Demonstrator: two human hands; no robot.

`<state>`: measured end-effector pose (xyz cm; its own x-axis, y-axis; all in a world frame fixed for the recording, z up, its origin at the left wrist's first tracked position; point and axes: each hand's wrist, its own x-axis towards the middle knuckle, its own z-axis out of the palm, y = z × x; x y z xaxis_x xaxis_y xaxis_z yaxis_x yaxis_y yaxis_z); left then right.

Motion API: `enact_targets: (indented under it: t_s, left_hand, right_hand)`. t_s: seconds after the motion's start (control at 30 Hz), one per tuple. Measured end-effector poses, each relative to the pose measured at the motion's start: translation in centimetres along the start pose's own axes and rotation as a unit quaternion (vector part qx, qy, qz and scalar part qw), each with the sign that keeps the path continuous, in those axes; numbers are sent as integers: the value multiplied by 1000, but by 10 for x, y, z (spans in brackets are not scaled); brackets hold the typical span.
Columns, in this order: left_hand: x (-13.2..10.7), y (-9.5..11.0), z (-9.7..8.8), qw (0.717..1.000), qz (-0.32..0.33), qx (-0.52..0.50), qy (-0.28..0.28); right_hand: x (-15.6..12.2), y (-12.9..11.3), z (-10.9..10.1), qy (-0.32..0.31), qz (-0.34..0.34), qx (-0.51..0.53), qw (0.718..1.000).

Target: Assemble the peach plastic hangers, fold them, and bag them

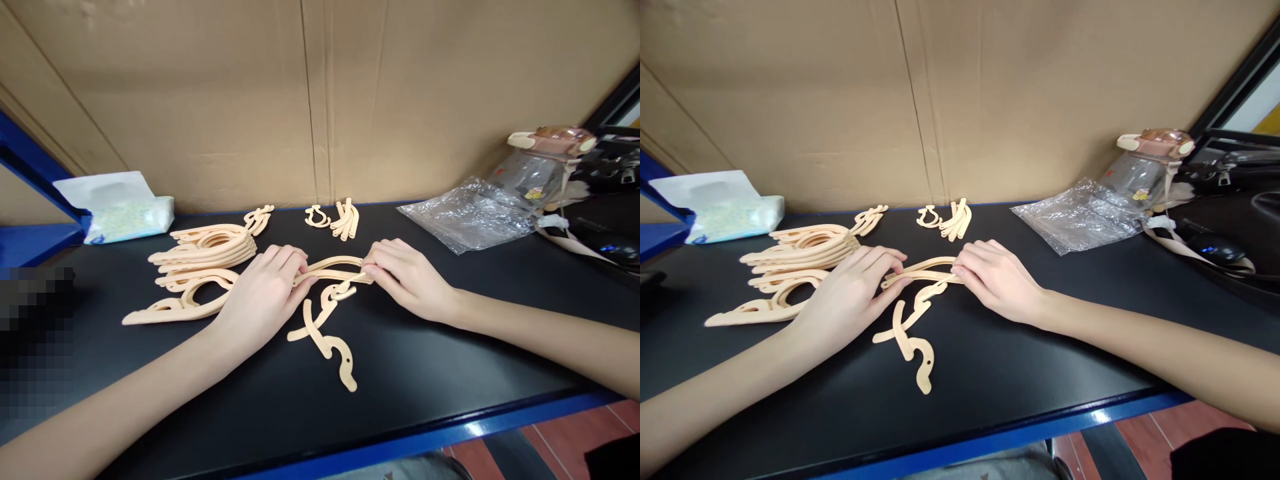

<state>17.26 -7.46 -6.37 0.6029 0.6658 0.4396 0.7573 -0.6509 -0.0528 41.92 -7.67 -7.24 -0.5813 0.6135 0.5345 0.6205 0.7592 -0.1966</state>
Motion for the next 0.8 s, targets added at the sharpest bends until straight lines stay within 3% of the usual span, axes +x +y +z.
enact_targets:
  t_s: [0.2,0.37,0.43,0.6,0.8]
  left_hand:
    - [-2,0,-1,988,-114,-107,-9]
    - [-1,3,-5,946,-183,-267,-18]
    - [1,6,-7,916,-202,-346,-27]
    - [5,8,-12,807,-244,-536,-35]
    - [4,4,-9,686,-306,-658,-44]
  right_hand:
    - [1,8,1,57,159,175,970]
    - [3,14,4,72,199,277,937]
    - [5,17,5,74,210,318,921]
    - [9,23,6,63,232,405,882]
    - [8,20,3,16,241,447,861]
